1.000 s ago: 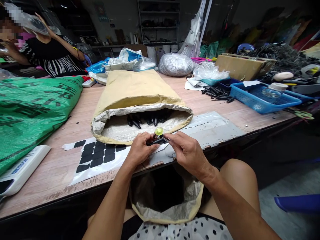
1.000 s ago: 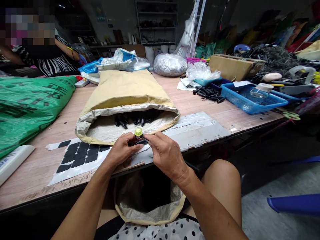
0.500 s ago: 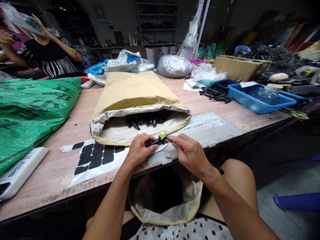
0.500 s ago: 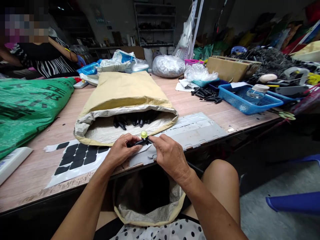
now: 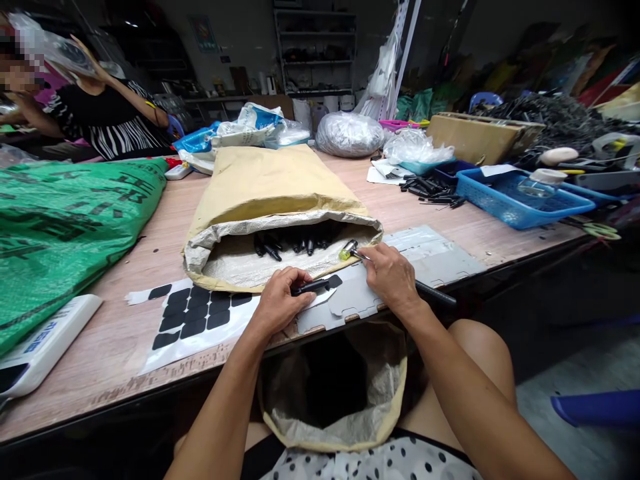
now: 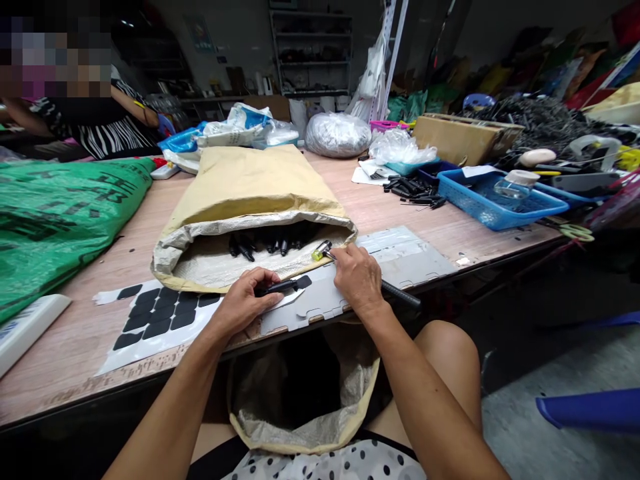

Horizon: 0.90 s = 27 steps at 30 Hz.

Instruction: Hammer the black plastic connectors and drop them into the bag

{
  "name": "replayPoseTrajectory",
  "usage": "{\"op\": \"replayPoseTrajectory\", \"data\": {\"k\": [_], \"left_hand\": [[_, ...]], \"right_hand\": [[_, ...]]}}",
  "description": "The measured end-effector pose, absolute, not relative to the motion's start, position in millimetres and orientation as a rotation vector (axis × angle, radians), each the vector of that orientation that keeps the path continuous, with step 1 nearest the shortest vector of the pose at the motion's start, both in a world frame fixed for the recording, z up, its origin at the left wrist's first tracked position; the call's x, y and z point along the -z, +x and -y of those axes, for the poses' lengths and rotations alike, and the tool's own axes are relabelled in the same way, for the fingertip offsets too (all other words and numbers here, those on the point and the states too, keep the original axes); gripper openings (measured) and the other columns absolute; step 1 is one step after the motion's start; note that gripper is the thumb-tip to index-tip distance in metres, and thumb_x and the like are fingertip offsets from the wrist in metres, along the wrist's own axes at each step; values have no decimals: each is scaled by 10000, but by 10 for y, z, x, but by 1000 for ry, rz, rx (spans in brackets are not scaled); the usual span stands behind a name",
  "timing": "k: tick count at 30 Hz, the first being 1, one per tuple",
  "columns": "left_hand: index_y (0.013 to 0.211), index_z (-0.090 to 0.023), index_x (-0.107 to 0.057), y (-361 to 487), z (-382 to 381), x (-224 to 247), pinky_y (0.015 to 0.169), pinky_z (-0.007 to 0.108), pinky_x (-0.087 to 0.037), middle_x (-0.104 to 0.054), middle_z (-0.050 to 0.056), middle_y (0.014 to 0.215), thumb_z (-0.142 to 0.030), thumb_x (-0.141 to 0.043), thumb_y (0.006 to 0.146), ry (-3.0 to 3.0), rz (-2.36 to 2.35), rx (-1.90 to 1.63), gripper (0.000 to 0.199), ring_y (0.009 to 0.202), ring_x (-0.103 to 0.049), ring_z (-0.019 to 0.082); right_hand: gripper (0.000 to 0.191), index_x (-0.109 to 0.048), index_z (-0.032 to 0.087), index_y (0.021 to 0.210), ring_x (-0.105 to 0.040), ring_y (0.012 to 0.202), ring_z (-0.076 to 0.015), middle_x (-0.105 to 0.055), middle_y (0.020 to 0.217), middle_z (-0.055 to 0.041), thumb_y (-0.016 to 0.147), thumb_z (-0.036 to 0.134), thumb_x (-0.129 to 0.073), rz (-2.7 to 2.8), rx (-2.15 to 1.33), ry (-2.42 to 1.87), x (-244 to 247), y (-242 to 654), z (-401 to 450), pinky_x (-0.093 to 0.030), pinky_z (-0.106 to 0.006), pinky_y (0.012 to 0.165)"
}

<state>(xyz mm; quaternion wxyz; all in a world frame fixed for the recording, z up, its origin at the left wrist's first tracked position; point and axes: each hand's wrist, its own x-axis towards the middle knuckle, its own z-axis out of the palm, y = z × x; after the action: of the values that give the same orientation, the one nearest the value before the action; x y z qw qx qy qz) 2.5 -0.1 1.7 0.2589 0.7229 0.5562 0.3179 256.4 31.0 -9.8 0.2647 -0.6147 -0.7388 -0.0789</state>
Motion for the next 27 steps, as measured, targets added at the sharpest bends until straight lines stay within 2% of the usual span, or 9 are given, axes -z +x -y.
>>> {"op": "replayPoseTrajectory", "data": {"k": [5, 12, 16, 21, 24, 27], "left_hand": [[949, -231, -692, 24, 6, -24, 865, 380, -464, -645, 23, 929, -284, -704, 771, 1971, -1501, -852, 186, 967, -592, 250], [934, -239, -680, 17, 9, -11, 907, 395, -446, -682, 24, 960, -276, -705, 808, 2063, -1459, -846, 134, 1009, -571, 257], [936, -241, -674, 9, 12, 8, 898, 381, -446, -688, 20, 964, -274, -706, 826, 2088, -1441, -860, 119, 1000, -568, 250], [950, -237, -671, 5, 14, 7, 897, 382, -436, -693, 22, 980, -282, -714, 836, 2101, -1437, -846, 131, 1000, -558, 250], [971, -245, -684, 10, 27, -17, 908, 387, -429, -702, 20, 989, -304, -695, 861, 2110, -1435, -817, 125, 1007, -558, 252], [1011, -252, -701, 16, 25, -30, 908, 385, -421, -709, 24, 997, -339, -633, 916, 2123, -1431, -806, 146, 999, -559, 249]], "right_hand": [[290, -735, 261, 1147, -516, 1035, -264, -655, 1077, -81, 891, 203, -614, 1968, 224, -1627, 62, 2517, -264, -372, -356, 844], [305, -739, 254, 1150, -524, 1024, -236, -664, 1037, -53, 902, 425, -697, 2275, -96, -1167, -31, 2244, -139, -368, -375, 946], [195, -737, 218, 1001, -503, 998, -218, -650, 998, -49, 942, 390, -666, 2361, -68, -1135, 5, 2111, -124, -343, -370, 934], [186, -698, 181, 916, -500, 977, -213, -650, 957, -46, 961, 354, -644, 2402, -68, -1084, 9, 2098, -140, -349, -360, 907], [207, -713, 208, 951, -518, 1020, -216, -668, 997, -40, 949, 409, -663, 2349, -102, -1070, -26, 2174, -156, -354, -360, 942], [301, -720, 227, 1072, -524, 1069, -238, -670, 1086, -61, 937, 490, -659, 2166, -25, -1233, -34, 2308, -216, -363, -363, 945]]}}
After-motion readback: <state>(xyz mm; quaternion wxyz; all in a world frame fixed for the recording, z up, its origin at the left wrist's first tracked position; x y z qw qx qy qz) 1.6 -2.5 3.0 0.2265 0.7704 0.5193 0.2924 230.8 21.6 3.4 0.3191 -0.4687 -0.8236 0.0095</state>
